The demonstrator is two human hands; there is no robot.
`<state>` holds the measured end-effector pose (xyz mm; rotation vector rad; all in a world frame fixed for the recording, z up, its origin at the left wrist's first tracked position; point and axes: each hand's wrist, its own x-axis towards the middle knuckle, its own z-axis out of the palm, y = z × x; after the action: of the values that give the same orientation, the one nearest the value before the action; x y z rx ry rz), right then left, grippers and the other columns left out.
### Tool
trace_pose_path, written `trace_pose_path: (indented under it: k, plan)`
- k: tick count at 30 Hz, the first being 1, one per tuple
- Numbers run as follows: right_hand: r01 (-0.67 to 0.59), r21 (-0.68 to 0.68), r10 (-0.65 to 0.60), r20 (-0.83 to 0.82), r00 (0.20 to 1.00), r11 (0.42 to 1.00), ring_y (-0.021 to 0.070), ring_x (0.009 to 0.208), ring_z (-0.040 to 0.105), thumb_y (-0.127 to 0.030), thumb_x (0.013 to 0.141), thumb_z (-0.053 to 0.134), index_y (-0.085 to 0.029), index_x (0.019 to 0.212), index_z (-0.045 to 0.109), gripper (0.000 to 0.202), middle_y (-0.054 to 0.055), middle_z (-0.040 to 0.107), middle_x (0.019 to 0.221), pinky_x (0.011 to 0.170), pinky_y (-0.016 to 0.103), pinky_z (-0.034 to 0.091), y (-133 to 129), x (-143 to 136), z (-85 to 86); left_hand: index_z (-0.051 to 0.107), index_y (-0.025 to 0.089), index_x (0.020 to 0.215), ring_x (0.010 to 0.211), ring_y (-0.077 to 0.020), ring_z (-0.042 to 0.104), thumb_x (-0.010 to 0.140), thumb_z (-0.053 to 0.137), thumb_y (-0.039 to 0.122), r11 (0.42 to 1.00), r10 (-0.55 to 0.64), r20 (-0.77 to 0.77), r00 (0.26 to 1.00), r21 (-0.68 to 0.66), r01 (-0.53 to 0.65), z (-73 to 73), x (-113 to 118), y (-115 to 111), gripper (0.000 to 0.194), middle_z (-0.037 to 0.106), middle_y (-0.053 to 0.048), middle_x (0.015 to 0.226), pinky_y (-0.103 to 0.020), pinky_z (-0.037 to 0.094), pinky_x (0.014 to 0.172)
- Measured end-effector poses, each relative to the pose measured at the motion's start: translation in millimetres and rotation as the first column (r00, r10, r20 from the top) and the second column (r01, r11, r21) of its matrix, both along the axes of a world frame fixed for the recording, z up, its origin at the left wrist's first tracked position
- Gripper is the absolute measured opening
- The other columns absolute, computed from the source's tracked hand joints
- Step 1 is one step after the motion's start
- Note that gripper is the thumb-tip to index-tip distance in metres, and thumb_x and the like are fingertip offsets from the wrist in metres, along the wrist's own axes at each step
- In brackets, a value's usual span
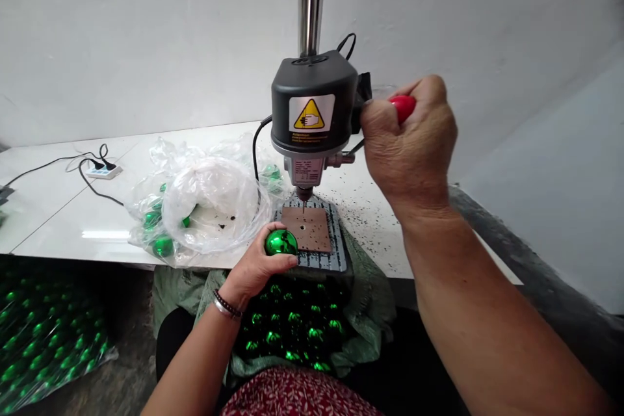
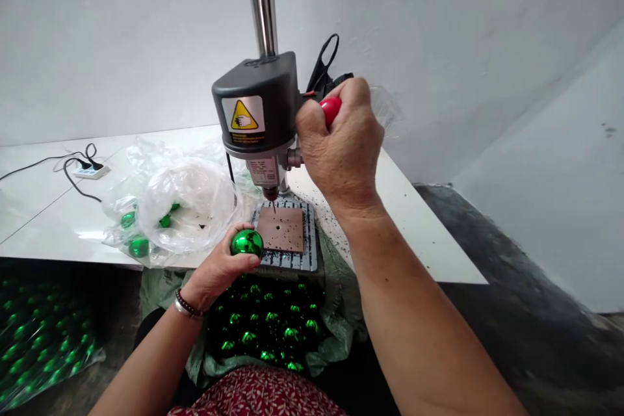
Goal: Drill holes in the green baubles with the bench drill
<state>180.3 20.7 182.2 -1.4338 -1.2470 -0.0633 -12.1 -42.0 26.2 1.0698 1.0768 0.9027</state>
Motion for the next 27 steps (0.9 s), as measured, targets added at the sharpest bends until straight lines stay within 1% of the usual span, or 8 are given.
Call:
trace_pose_path:
  k: [3, 5, 10, 13, 15, 20, 23, 27]
  plan:
    - [-0.044, 0.092, 0.043, 0.018, 0.999, 0.995, 0.0051, 0.058, 0.032, -0.022, 0.082, 0.053, -0.02, 0.075, 0.035, 0.02, -0.007, 0.037, 0.064, 0.063, 0.023, 0.033, 4, 3, -7.2, 0.052, 0.02, 0.117, 0.104, -0.0206, 0.054, 0.065, 0.076, 0.029, 0.959, 0.094, -0.359, 0.929, 0.283, 0.012, -3.2, -2, 4, 0.058, 0.058, -0.007, 0.115, -0.032, 0.044, 0.089]
    - [-0.072, 0.148, 0.067, 0.036, 0.997, 0.986, 0.0054, 0.058, 0.033, -0.025, 0.083, 0.052, -0.02, 0.076, 0.035, 0.019, -0.007, 0.038, 0.065, 0.065, 0.024, 0.036, 6, 5, -10.4, 0.048, 0.019, 0.124, 0.1, -0.02, 0.057, 0.072, 0.072, 0.032, 0.94, 0.096, -0.399, 0.912, 0.337, 0.049, -5.4, -2, 7, 0.058, 0.057, -0.009, 0.117, -0.033, 0.046, 0.087]
    - [-0.075, 0.115, 0.076, -0.002, 0.997, 0.99, 0.0068, 0.058, 0.033, -0.023, 0.082, 0.054, -0.021, 0.074, 0.034, 0.022, -0.006, 0.038, 0.064, 0.064, 0.025, 0.036, 4, 4, -7.1, 0.041, 0.022, 0.124, 0.054, -0.0089, 0.053, 0.081, 0.062, 0.041, 0.997, -0.014, 0.006, 1.0, 0.077, 0.014, -12.3, 4, 17, 0.051, 0.059, 0.002, 0.08, -0.021, 0.039, 0.05]
    - [-0.06, 0.105, 0.062, -0.013, 0.998, 0.993, 0.0074, 0.057, 0.033, -0.022, 0.081, 0.055, -0.021, 0.073, 0.033, 0.024, -0.006, 0.037, 0.062, 0.061, 0.026, 0.035, 3, 4, -6.1, 0.043, 0.023, 0.116, 0.052, -0.0057, 0.051, 0.07, 0.073, 0.044, 0.993, 0.087, 0.327, 0.941, -0.109, -0.054, -17.6, 11, 26, 0.059, 0.056, 0.004, 0.08, -0.017, 0.034, 0.045]
    - [-0.061, 0.112, 0.061, 0.007, 0.998, 0.992, 0.0079, 0.057, 0.035, -0.025, 0.082, 0.054, -0.021, 0.073, 0.033, 0.023, -0.006, 0.038, 0.062, 0.061, 0.027, 0.036, 5, 5, -8.9, 0.042, 0.023, 0.113, 0.049, -0.0034, 0.047, 0.061, 0.08, 0.043, 0.985, 0.11, 0.39, 0.914, -0.165, -0.048, -19.9, 15, 31, 0.068, 0.054, 0.006, 0.079, -0.014, 0.03, 0.044]
    - [-0.117, 0.174, 0.107, 0.07, 0.992, 0.978, 0.0107, 0.064, 0.048, -0.038, 0.09, 0.046, -0.022, 0.08, 0.036, 0.021, -0.003, 0.045, 0.068, 0.065, 0.03, 0.043, 11, 10, -19.4, 0.043, 0.021, 0.116, 0.05, -0.0052, 0.05, 0.059, 0.08, 0.025, 0.996, 0.09, -0.051, 0.995, -0.004, -0.09, -16.1, 20, 37, 0.069, 0.055, 0.007, 0.075, -0.016, 0.036, 0.045]
    - [-0.11, 0.169, 0.099, 0.075, 0.992, 0.98, 0.0121, 0.067, 0.051, -0.038, 0.09, 0.046, -0.022, 0.08, 0.036, 0.021, -0.002, 0.046, 0.068, 0.063, 0.03, 0.042, 12, 11, -20.9, 0.047, 0.017, 0.12, 0.055, -0.0083, 0.056, 0.072, 0.071, 0.029, 0.997, 0.021, -0.277, 0.961, 0.077, 0.0, -9.7, 20, 39, 0.054, 0.059, 0.002, 0.08, -0.02, 0.042, 0.05]
    - [-0.104, 0.161, 0.092, 0.082, 0.992, 0.981, 0.013, 0.068, 0.053, -0.038, 0.089, 0.047, -0.022, 0.081, 0.036, 0.021, -0.002, 0.046, 0.068, 0.063, 0.031, 0.042, 11, 11, -19.8, 0.049, 0.018, 0.128, 0.053, -0.0073, 0.054, 0.077, 0.067, 0.033, 0.989, -0.051, -0.387, 0.921, 0.108, 0.1, -4.2, 20, 47, 0.056, 0.059, 0.001, 0.088, -0.022, 0.045, 0.052]
